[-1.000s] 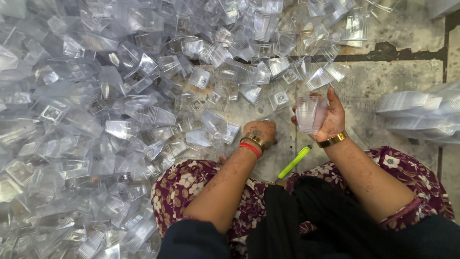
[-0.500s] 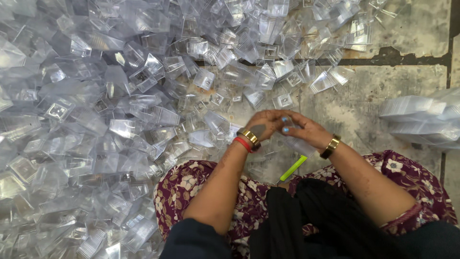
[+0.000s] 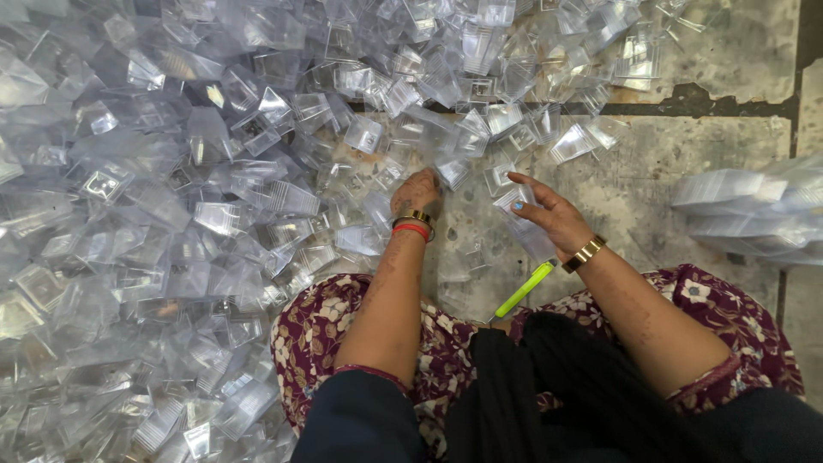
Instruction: The person sits on the floor among a large scatter of small clear plastic cups and repeatedly picks up cups one at a time, fitting them into each other to build nested stacks, occasionally reaching out to gather more cups from the pile and passing finished stacks aside.
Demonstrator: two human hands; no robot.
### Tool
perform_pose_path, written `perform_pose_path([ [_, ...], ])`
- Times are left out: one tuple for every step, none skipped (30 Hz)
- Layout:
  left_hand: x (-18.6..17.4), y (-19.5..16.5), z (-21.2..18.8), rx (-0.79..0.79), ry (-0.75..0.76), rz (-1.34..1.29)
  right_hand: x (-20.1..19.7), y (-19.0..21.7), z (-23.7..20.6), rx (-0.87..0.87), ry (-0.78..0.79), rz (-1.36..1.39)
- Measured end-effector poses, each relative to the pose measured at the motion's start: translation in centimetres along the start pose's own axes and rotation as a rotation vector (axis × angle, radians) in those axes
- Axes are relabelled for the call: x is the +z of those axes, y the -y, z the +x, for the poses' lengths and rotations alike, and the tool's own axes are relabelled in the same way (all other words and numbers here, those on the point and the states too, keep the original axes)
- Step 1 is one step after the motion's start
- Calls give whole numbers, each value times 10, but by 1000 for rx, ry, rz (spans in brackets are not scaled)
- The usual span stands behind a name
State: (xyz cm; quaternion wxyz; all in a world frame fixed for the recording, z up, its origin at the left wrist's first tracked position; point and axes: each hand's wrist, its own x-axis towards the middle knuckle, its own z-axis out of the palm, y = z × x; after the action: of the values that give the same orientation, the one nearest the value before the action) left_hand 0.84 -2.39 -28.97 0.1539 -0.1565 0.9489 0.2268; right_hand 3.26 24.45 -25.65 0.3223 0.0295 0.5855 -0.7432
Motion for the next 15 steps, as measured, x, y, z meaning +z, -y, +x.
perform_pose_path([
  [-2, -3, -3, 29, 17, 23, -1, 1, -2, -4, 15, 38],
  [-6, -7, -6, -19, -8, -45, -2, 2, -3, -9, 28, 77],
  [-11, -10, -10, -69, -32, -114, -3, 3, -3, -31, 21, 28],
  [-15, -13, -14, -121, -56, -182, -3, 4, -3, -51, 15, -19],
  [-19, -17, -18, -55, -127, -324, -4, 4, -3, -71, 9, -66],
  [-22, -21, -21, 10, -197, -465, -3, 5, -2, -84, 10, -79],
  [-24, -26, -25, 75, -268, -608, -3, 5, -1, -95, 11, -92],
  [-24, -30, -28, 104, -161, -749, -2, 4, 1, -105, 13, -106],
  [-23, -34, -32, 131, -53, -890, -1, 4, 2, -104, 16, -127],
  [-20, -38, -35, 158, 56, -1029, 0, 3, 3, -104, 20, -146],
  [-18, -41, -36, 247, 249, -1002, 1, 2, 5, -105, 24, -167],
  [-15, -42, -38, 331, 443, -966, 3, 0, 5, -168, 42, -264],
  [-12, -44, -39, 309, 513, -928, 4, -1, 6, -231, 62, -361],
  [-9, -46, -39, 288, 582, -889, 5, -2, 6, -296, 82, -459],
  [-8, -45, -37, 267, 649, -849, 5, -3, 7, -291, 63, -461],
])
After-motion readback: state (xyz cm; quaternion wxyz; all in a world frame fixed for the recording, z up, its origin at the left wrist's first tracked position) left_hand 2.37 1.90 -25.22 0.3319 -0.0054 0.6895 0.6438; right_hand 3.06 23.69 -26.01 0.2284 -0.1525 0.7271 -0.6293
